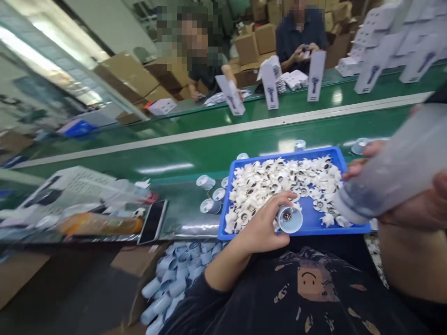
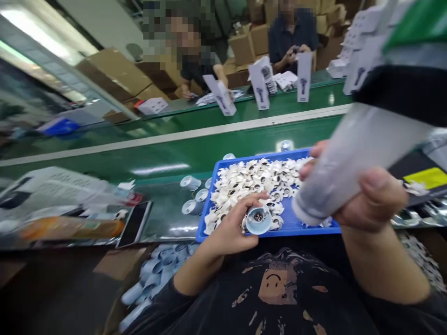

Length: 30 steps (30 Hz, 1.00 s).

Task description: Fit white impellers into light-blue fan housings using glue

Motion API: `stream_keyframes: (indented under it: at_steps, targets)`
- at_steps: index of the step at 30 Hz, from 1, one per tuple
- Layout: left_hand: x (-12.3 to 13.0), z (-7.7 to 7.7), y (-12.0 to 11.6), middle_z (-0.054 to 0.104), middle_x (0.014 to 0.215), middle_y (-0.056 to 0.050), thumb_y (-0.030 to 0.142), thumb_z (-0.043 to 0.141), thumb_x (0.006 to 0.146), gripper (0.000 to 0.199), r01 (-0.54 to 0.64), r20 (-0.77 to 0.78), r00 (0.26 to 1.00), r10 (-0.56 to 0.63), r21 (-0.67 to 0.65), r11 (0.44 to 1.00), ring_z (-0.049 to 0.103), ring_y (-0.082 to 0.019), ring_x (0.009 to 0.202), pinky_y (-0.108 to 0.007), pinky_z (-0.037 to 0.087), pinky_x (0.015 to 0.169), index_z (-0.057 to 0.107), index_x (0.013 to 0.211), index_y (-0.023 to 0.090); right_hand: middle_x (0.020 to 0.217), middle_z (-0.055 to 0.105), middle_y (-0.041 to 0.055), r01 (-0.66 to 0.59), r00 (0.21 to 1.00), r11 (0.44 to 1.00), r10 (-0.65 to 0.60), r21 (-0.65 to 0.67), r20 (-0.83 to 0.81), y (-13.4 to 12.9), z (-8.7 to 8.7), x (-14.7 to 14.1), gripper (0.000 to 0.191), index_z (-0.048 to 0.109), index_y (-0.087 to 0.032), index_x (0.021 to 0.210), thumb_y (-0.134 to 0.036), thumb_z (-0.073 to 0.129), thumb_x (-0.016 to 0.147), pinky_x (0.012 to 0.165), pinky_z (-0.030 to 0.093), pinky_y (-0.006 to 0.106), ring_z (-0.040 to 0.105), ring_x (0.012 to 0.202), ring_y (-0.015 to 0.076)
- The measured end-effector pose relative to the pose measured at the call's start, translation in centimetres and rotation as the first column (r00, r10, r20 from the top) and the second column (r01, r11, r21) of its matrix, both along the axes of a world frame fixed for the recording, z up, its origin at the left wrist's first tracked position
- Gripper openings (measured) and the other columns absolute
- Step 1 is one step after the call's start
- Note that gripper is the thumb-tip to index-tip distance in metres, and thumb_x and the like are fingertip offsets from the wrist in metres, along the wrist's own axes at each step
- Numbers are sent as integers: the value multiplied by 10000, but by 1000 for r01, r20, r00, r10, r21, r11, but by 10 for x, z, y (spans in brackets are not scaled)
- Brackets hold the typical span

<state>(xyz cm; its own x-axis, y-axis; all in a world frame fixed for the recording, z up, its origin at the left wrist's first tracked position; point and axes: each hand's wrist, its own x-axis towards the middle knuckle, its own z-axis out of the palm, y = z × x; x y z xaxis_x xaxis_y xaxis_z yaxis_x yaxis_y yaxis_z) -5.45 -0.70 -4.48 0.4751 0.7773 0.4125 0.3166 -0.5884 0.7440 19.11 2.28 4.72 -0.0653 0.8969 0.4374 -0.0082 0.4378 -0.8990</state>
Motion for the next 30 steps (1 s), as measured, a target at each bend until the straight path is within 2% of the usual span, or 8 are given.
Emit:
stream_keyframes:
  at_steps: [3,6,9,12,18,23,26,30]
  targets:
    - [30,9,6,629,1167,-100,83,579,620,562,24,-2,1000,-24,103,994,617,-279,1151,-476,529,954,419,1137,234,886,617,47,-124,938,988,87,-91,-335,-3,14,-25,501,606,-209,916,-632,714,670,571,554,311,623,694,168]
    - [45,18,4,650,1057,-80,260,722,686,581,-7,6,1000,6,137,991,676,-241,935,-407,589,793,439,1191,208,955,610,78,-192,938,971,139,-141,-318,-5,16,-39,694,555,-203,920,-782,730,580,528,560,325,636,719,200]
    - [53,28,0,687,923,-37,438,771,718,452,20,-21,1000,-17,117,993,686,-213,814,-362,593,712,557,1046,213,931,598,79,-221,932,962,160,-159,-325,-10,14,-41,699,545,-201,908,-769,761,562,564,579,359,638,717,210]
    - [56,35,-3,689,825,-26,424,700,785,267,-3,-1,1000,3,138,990,670,-191,724,-335,577,626,597,907,210,865,600,57,-241,921,958,176,-154,-347,-16,13,-39,611,585,-209,888,-684,811,578,550,576,346,614,670,185]
    - [57,37,-6,665,764,-27,395,671,783,214,-9,19,1000,7,107,994,628,-180,661,-333,550,572,594,827,201,851,613,35,-249,920,966,214,-69,-330,-18,12,-36,470,632,-222,898,-586,814,663,574,574,320,608,687,164]
    - [58,45,-12,686,819,-33,412,708,740,247,-7,-64,998,5,-34,999,651,-204,710,-357,565,632,613,850,212,849,625,47,-227,922,972,195,-60,-334,-14,10,-39,507,647,-206,891,-599,829,627,525,567,306,613,663,165]
    - [52,50,-8,715,916,-39,433,777,689,422,2,-216,976,-38,-165,986,685,-243,796,-390,577,698,631,1025,224,898,642,68,-200,912,974,145,-109,-383,-7,7,-38,574,639,-182,890,-626,837,586,504,563,295,630,650,169]
    - [21,32,16,694,1143,-72,481,804,653,684,-174,-334,938,95,-215,961,682,-290,956,-446,557,813,556,1247,249,900,634,69,66,911,990,-109,-121,-398,6,-6,-19,627,649,-168,858,-646,859,510,547,582,309,642,641,173]
